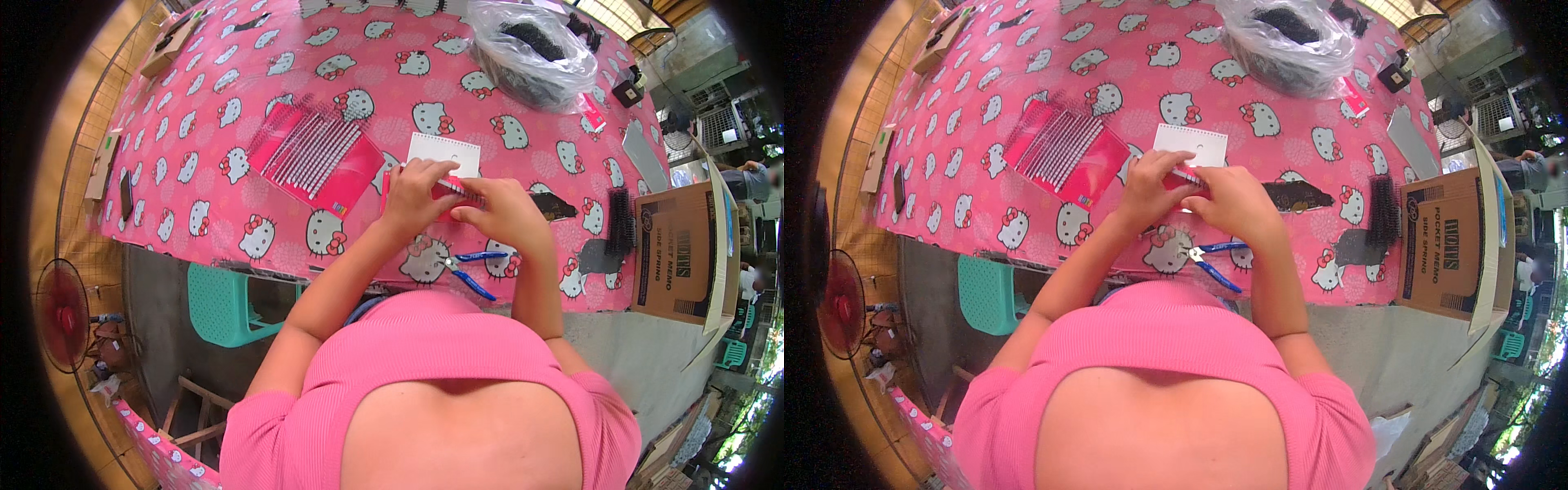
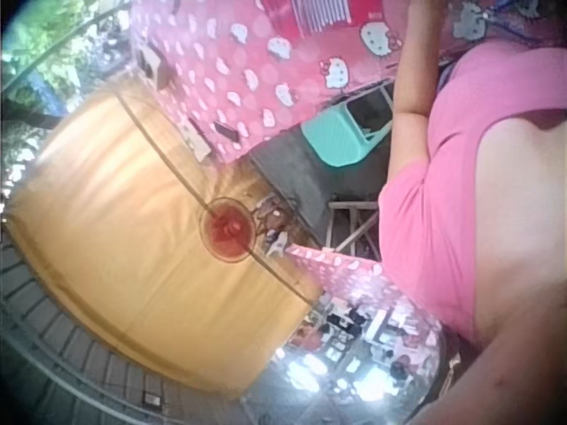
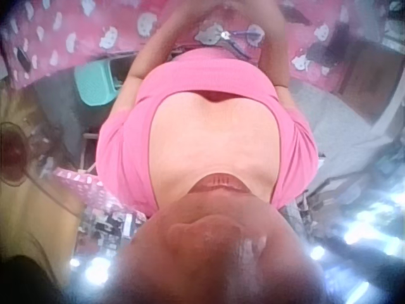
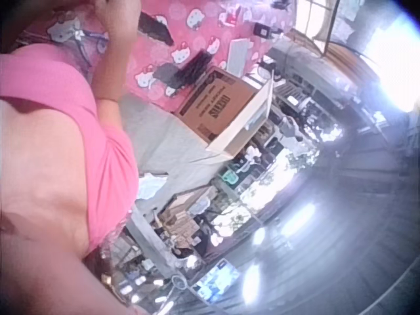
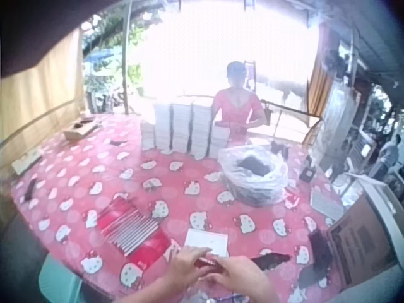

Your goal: The person assembles pink notepads by aligning stacks of paper and covers, inserting a spiral wire through the holes, and using pliers to crimp the ends of the wire.

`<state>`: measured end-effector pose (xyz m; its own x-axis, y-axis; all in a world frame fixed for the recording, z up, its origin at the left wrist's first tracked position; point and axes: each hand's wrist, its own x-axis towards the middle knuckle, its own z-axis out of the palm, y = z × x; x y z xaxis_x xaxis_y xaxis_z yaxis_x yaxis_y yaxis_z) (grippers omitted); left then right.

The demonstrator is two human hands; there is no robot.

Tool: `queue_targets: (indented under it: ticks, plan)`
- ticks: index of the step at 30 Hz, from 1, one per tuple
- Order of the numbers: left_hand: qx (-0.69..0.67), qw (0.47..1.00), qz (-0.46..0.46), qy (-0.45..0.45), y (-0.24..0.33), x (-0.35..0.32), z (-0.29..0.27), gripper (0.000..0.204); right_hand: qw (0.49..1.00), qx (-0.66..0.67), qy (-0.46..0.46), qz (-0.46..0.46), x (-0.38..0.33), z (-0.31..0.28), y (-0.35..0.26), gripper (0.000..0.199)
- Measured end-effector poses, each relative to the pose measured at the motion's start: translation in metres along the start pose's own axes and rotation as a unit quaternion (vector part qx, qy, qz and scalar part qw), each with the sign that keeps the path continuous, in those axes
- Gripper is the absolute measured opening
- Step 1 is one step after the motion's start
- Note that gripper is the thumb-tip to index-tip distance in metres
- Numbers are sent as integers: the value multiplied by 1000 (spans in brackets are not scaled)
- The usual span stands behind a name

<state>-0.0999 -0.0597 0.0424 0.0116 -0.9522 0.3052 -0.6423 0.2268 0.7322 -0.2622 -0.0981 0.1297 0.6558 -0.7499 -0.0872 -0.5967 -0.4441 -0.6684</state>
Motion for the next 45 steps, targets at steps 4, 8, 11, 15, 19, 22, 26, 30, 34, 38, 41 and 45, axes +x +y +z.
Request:
queue_targets:
  ticks: [4,8,11,15,19,22,26,30,34,38,41,45]
  plan:
    - [-10,998,50,26,-2,10,2,64,990,-101,-87,39,24,16,21,35]
    - [-46,998,33,27,-1,5,4,66,994,-90,-11,-58,8,18,17,31]
    - [-53,997,57,15,-1,1,1,68,991,-124,-38,23,11,26,29,33]
    - [-99,993,56,11,6,8,-6,68,990,-122,-67,36,25,19,18,35]
    - [-145,986,33,69,-21,4,-10,67,992,-117,-50,-13,19,17,7,44]
    - [-232,967,-65,84,-23,-6,-11,66,994,-104,-11,-41,19,30,21,46]
    - [-373,919,-102,74,-43,-18,-3,47,989,-135,-51,-44,23,18,2,48]
    - [-424,892,-135,75,-37,-13,0,33,957,-193,-195,94,54,23,11,43]
    - [-383,915,-96,78,-48,-21,1,27,990,-136,-10,-35,20,15,-13,40]
    - [-380,920,-67,71,-48,-22,5,27,963,-191,-180,58,44,25,10,44]
    - [-374,921,-63,87,-46,-16,-2,25,987,-143,-37,-69,28,24,-3,42]
    - [-411,905,-84,72,-41,-15,-3,21,986,-163,37,-25,18,30,4,43]
